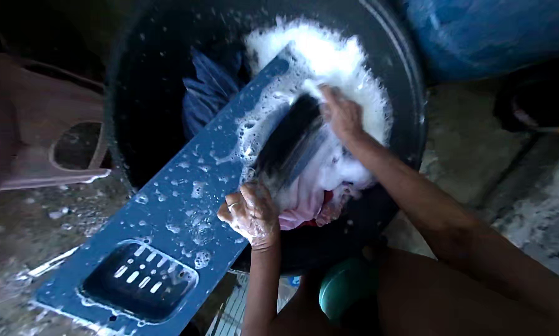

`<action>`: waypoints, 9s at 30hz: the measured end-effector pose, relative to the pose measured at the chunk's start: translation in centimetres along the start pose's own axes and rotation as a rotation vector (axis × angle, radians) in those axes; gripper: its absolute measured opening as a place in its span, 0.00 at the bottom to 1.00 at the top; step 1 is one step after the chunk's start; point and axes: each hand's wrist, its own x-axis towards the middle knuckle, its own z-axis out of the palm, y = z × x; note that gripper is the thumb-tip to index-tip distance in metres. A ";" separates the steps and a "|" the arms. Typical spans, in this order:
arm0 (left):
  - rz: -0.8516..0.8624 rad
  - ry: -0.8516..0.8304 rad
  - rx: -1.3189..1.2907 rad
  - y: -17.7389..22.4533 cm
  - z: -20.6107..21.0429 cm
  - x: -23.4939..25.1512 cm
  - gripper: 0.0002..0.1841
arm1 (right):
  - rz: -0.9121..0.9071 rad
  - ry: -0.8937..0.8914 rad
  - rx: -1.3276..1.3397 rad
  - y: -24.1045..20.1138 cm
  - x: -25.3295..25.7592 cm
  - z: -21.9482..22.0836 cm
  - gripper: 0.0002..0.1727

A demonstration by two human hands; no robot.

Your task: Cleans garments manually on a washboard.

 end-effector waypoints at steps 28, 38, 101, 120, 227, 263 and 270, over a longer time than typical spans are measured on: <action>-0.523 -0.269 -0.147 -8.6 -8.0 -1.8 0.19 | -0.334 -0.735 -0.605 -16.7 -0.4 -30.4 0.17; -0.598 -0.356 -0.164 -6.8 -9.2 -3.3 0.23 | -0.283 -0.634 -0.157 -18.1 -3.7 -15.4 0.23; -0.518 -0.246 0.044 -6.2 -8.0 -4.5 0.22 | 0.451 -0.176 -0.171 -0.1 -1.3 -4.0 0.28; -0.555 -0.345 0.061 -6.3 -8.1 -4.6 0.21 | -0.317 0.006 0.180 -15.6 -10.9 1.0 0.19; -0.573 -0.253 0.077 -5.8 -7.5 -4.3 0.21 | -0.416 -0.001 0.233 -17.1 -9.7 1.4 0.20; -0.276 -0.408 -0.427 -3.4 -11.0 3.1 0.19 | 0.448 -0.032 0.659 -7.6 -8.5 -4.3 0.23; 0.319 -0.185 -0.612 2.1 -16.7 13.6 0.16 | 0.412 0.152 0.783 -4.7 -7.0 -6.4 0.23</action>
